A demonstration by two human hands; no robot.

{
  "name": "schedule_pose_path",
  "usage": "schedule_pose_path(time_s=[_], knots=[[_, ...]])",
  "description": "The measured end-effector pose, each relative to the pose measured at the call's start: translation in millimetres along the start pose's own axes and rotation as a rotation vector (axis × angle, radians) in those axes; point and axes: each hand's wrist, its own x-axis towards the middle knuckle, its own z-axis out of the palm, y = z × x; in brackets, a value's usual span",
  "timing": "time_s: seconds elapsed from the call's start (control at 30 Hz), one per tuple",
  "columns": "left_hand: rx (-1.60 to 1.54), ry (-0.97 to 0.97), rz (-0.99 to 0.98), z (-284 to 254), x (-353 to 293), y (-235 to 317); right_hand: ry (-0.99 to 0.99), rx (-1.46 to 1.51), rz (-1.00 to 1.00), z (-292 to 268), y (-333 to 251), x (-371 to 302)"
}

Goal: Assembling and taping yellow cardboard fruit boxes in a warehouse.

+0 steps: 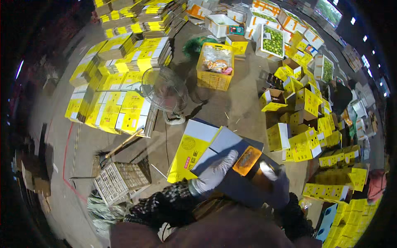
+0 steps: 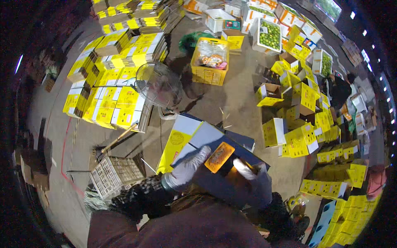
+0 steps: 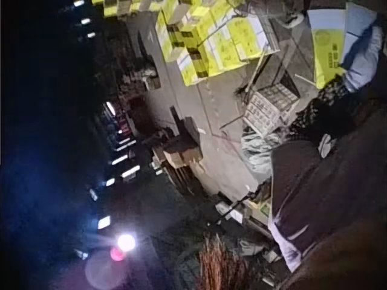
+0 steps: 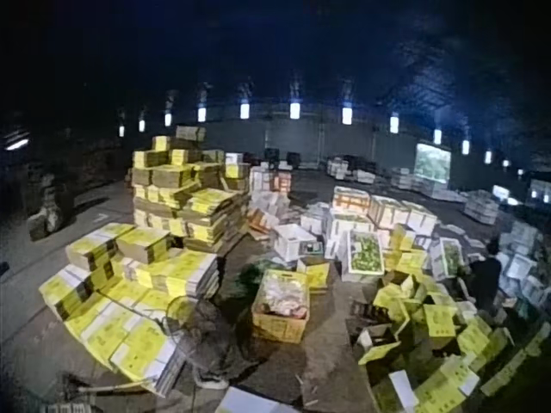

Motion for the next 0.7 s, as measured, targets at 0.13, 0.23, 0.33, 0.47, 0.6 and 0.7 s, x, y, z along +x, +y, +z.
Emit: schedule_pose_path(time_s=[0.13,0.23,0.33,0.47,0.6,0.7], knots=[[-0.23,0.06,-0.036,6.4,-2.3,-17.7,-0.026,-0.1,-0.074,-8.0,-11.6,-6.6],[0.847,0.374,0.341,-39.0,18.1,-8.4,-0.025,-0.162,-0.107,-21.3,-33.4,12.0],[0.828,0.388,-0.532,-131.1,51.4,-84.8,-0.055,-0.217,-0.166,-16.0,-42.6,24.9],[0.381,0.247,-0.223,-149.0,39.8,-146.7,-0.062,-0.26,-0.221,-23.3,-42.0,32.8],[0.564,0.032,-0.077,-55.5,53.1,-29.5,-0.117,-0.275,-0.175,-36.3,-21.1,27.9],[1.051,-0.033,0.247,-43.4,49.8,-33.7,-0.391,-0.232,0.031,-69.7,-4.8,-7.6]])
